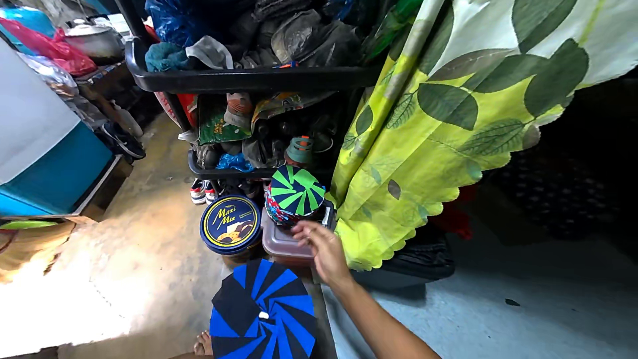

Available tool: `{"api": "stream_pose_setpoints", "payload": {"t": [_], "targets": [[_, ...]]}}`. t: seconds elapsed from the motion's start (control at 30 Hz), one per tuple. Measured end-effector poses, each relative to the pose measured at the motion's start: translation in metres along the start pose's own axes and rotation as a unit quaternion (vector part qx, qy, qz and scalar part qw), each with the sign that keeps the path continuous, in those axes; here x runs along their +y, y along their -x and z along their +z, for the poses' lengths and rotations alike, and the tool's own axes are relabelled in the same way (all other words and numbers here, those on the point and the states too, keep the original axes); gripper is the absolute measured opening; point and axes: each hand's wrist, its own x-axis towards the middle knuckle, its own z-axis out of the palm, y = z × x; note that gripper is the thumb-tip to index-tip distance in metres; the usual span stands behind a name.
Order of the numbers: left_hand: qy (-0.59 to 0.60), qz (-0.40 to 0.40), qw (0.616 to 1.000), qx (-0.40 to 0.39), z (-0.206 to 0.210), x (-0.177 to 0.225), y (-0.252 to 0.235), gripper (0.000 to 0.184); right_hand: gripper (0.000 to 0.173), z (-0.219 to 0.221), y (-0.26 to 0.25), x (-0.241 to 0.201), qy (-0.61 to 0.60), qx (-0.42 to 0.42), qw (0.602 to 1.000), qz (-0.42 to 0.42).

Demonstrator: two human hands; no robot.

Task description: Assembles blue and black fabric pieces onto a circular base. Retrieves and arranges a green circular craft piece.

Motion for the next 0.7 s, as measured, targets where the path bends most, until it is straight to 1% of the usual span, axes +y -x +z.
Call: {"api": "stream_pose_setpoints", "payload": {"t": [0.03, 0.07, 0.1, 0.13, 0.17, 0.2, 0.23, 0.27, 0.3, 0.33, 0.37, 0.4, 0.43, 0.5, 0.6, 0.7], "targets": [[-0.009, 0.009, 1.000, 0.005, 0.000, 0.001, 0.001, 0.074, 0.023, -0.008, -0.018, 0.004, -0.006, 0.075, 0.997, 0.005], [-0.014, 0.029, 0.999, -0.008, -0.007, 0.002, 0.000, 0.070, 0.022, -0.016, -0.036, 0.008, -0.014, 0.139, 0.990, 0.021], [-0.011, 0.060, 0.997, -0.041, -0.024, 0.001, -0.008, 0.062, 0.024, -0.023, -0.053, 0.011, -0.020, 0.186, 0.981, 0.041], [0.010, 0.076, 0.992, -0.100, -0.046, 0.001, -0.018, 0.056, 0.027, -0.030, -0.066, 0.015, -0.023, 0.218, 0.974, 0.061], [0.018, 0.075, 0.989, -0.129, -0.055, 0.002, -0.023, 0.054, 0.028, -0.035, -0.076, 0.018, -0.024, 0.235, 0.969, 0.075], [0.019, 0.068, 0.991, -0.115, -0.054, 0.003, -0.020, 0.059, 0.028, -0.038, -0.083, 0.021, -0.024, 0.244, 0.966, 0.087], [0.007, 0.055, 0.997, -0.050, -0.041, 0.005, -0.012, 0.068, 0.027, -0.040, -0.088, 0.023, -0.026, 0.246, 0.964, 0.098], [0.000, 0.056, 0.998, 0.002, -0.038, 0.007, -0.010, 0.069, 0.026, -0.041, -0.090, 0.024, -0.030, 0.247, 0.962, 0.109], [-0.003, 0.084, 0.996, 0.021, -0.051, 0.008, -0.015, 0.064, 0.026, -0.041, -0.092, 0.025, -0.036, 0.247, 0.961, 0.119], [-0.018, 0.125, 0.992, 0.019, -0.070, 0.010, -0.024, 0.058, 0.025, -0.041, -0.094, 0.026, -0.040, 0.249, 0.959, 0.127], [-0.016, 0.138, 0.990, 0.001, -0.081, 0.011, -0.029, 0.055, 0.025, -0.041, -0.094, 0.027, -0.043, 0.250, 0.958, 0.135], [0.004, 0.118, 0.993, -0.025, -0.079, 0.010, -0.026, 0.056, 0.025, -0.040, -0.095, 0.027, -0.046, 0.250, 0.956, 0.143], [0.035, 0.072, 0.996, -0.047, -0.067, 0.009, -0.017, 0.060, 0.026, -0.038, -0.095, 0.027, -0.050, 0.249, 0.956, 0.148], [0.013, 0.027, 0.998, -0.047, -0.046, 0.009, -0.005, 0.068, 0.026, -0.036, -0.096, 0.027, -0.057, 0.250, 0.955, 0.151], [0.003, -0.004, 0.999, -0.053, -0.051, 0.013, -0.005, 0.071, 0.026, -0.033, -0.097, 0.027, -0.059, 0.253, 0.953, 0.154], [-0.005, -0.010, 1.000, -0.026, -0.051, 0.014, -0.004, 0.074, 0.026, -0.031, -0.098, 0.024, -0.053, 0.259, 0.952, 0.154]]}}
